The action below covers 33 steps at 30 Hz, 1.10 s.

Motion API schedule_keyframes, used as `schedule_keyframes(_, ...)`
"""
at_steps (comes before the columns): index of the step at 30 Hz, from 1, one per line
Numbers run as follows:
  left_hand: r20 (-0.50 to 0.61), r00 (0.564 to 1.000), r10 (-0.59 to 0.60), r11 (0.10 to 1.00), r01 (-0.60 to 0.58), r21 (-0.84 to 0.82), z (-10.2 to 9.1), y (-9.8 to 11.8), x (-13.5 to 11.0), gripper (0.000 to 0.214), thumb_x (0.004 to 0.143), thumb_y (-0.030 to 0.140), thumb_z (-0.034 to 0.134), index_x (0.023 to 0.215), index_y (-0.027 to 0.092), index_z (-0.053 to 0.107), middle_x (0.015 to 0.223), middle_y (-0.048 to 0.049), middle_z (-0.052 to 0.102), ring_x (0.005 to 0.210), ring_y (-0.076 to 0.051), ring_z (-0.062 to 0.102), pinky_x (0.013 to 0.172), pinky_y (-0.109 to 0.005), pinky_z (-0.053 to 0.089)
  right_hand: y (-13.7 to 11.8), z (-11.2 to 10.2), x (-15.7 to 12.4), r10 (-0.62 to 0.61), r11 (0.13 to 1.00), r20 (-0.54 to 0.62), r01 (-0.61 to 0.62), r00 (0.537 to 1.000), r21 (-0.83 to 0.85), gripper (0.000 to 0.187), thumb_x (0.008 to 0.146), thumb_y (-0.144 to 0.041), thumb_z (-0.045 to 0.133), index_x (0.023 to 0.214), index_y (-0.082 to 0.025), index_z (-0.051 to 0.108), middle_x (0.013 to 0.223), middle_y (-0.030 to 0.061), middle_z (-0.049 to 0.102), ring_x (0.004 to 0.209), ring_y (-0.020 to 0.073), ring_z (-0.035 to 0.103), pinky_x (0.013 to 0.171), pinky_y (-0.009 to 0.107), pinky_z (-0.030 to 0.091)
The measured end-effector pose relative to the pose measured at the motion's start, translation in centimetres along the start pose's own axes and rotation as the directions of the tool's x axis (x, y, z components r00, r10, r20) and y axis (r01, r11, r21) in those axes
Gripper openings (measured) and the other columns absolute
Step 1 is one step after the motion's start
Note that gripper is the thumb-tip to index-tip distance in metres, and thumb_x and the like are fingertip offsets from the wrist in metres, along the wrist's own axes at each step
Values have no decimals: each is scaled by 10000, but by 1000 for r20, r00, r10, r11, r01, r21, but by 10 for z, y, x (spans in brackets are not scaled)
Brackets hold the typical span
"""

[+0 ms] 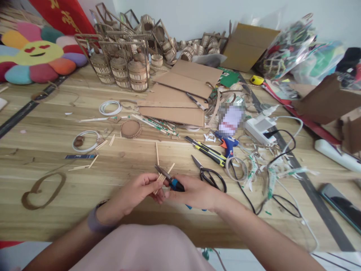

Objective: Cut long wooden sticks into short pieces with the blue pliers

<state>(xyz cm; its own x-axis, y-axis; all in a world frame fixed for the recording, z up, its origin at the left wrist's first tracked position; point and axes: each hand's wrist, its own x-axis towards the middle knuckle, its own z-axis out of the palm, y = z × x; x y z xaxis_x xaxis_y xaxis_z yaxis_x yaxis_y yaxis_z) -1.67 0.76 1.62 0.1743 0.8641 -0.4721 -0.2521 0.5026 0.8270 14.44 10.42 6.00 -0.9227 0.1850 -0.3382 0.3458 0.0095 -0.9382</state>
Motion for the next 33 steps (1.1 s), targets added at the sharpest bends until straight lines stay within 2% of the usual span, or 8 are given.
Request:
schedule_keyframes(6, 4, 1000, 2, 1000, -2, -10, 0, 0, 0, 492, 734, 610, 611, 819, 125, 639, 668, -49, 661, 618, -161, 620, 651, -299, 465, 0, 2, 2, -38, 999, 4, 38, 999, 11, 247, 902, -437, 485, 891, -209, 580, 870, 20, 592, 854, 161, 559, 816, 277, 449)
schedule_keyframes(15, 18, 1000, 7, 1000, -6, -8, 3, 3, 0, 490, 721, 620, 613, 735, 130, 616, 641, -41, 638, 596, -147, 600, 625, -280, 460, 4, 3, 0, -8, 999, -23, 7, 1000, -42, 212, 917, -386, 477, 885, -200, 573, 878, 18, 616, 854, 156, 579, 811, 263, 450)
schedule_keyframes(23, 17, 1000, 17, 1000, -17, 11, 4, 2, 0, 432, 751, 574, 600, 690, 147, 587, 598, -19, 614, 568, -136, 575, 615, -276, 443, 15, 10, -3, 81, 964, -193, -127, 978, -236, 102, 871, -246, 523, 838, -198, 607, 840, 0, 676, 773, 154, 591, 740, 263, 451)
schedule_keyframes(29, 24, 999, 25, 1000, -25, -8, 4, 0, 2, 408, 753, 551, 604, 698, 147, 582, 581, -10, 604, 542, -123, 558, 597, -264, 436, 24, 15, -2, 147, 935, -294, -229, 944, -271, 76, 846, -239, 541, 836, -190, 598, 806, 9, 669, 719, 157, 576, 654, 256, 442)
schedule_keyframes(31, 8, 999, 31, 999, -31, -17, 4, 0, 2, 411, 742, 552, 613, 733, 142, 589, 572, -4, 596, 533, -120, 548, 585, -260, 431, 26, 15, -1, 140, 937, -295, -223, 945, -270, 118, 867, -274, 522, 834, -184, 591, 803, 15, 657, 714, 155, 566, 649, 257, 441)
schedule_keyframes(33, -9, 999, 40, 999, -41, -14, 4, 1, 1, 425, 741, 558, 610, 763, 135, 594, 566, -1, 588, 527, -118, 539, 576, -259, 426, 26, 14, -1, 87, 955, -258, -154, 962, -255, 158, 893, -303, 490, 848, -183, 583, 822, 16, 649, 736, 151, 562, 673, 256, 445)
